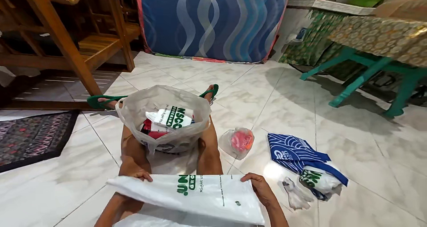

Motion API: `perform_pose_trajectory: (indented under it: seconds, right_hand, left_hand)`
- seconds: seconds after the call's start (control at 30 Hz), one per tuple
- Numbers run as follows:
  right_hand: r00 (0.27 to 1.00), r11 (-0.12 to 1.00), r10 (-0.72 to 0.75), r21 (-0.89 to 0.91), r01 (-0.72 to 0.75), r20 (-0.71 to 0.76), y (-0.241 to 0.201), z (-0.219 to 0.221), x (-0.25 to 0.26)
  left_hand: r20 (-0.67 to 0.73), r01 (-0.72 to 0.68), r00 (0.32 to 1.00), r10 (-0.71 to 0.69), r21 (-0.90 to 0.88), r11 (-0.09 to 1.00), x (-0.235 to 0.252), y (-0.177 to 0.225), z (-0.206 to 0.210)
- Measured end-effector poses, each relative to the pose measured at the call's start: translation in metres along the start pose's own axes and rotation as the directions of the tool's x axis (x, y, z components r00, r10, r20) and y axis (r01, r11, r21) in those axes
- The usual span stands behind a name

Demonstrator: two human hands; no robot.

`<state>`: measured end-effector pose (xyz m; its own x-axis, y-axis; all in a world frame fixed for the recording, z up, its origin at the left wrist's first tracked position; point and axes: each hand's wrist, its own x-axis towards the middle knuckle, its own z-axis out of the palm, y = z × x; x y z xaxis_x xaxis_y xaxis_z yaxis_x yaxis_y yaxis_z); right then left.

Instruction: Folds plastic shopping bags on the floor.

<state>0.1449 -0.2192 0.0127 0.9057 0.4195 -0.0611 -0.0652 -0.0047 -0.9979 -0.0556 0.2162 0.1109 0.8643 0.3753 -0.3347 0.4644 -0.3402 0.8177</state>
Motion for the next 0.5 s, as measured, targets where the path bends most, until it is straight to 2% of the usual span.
perform_pose_trajectory:
  seconds: [0.03,0.07,0.13,0.2,0.27,0.33,0.37,0.43,0.5]
  right_hand:
    - [1.0,1.0,0.0,0.022,0.0,-0.022,0.007,-0.003,-0.001]
    - [0.999,0.998,-0.006,0.055,0.008,-0.046,0.013,-0.005,-0.004]
    - [0.995,0.991,-0.019,0.133,0.032,-0.098,0.019,-0.01,-0.006]
    - [0.994,0.978,-0.001,0.207,0.024,-0.109,0.018,-0.013,-0.007]
    - [0.99,0.97,0.059,0.24,-0.027,-0.128,0.012,-0.012,-0.009]
    - [0.954,0.98,0.123,0.188,-0.072,-0.275,0.006,-0.007,-0.015]
    - [0.926,0.984,0.137,0.158,-0.086,-0.353,0.004,-0.005,-0.019]
    - [0.877,0.985,0.171,0.107,-0.137,-0.448,-0.001,-0.005,-0.027]
    - [0.863,0.976,0.216,0.075,-0.205,-0.456,-0.006,-0.008,-0.036]
  left_hand:
    - [-0.042,-0.278,0.961,0.275,-0.166,0.946,0.026,-0.057,-0.005]
    - [-0.093,-0.429,0.903,0.42,-0.256,0.866,0.044,-0.09,-0.012]
    - [-0.207,-0.467,0.884,0.42,-0.322,0.823,0.044,-0.091,-0.03]
    - [-0.209,-0.506,0.861,0.464,-0.265,0.821,0.028,-0.064,-0.042]
    - [-0.077,-0.574,0.819,0.569,-0.074,0.816,0.003,-0.027,-0.029]
    - [0.132,-0.643,0.765,0.631,0.22,0.734,-0.024,0.008,0.002]
    - [0.237,-0.661,0.749,0.619,0.334,0.672,-0.037,0.023,0.016]
    - [0.404,-0.697,0.716,0.57,0.368,0.615,-0.058,0.044,0.027]
    - [0.441,-0.77,0.632,0.637,0.266,0.58,-0.069,0.051,0.015]
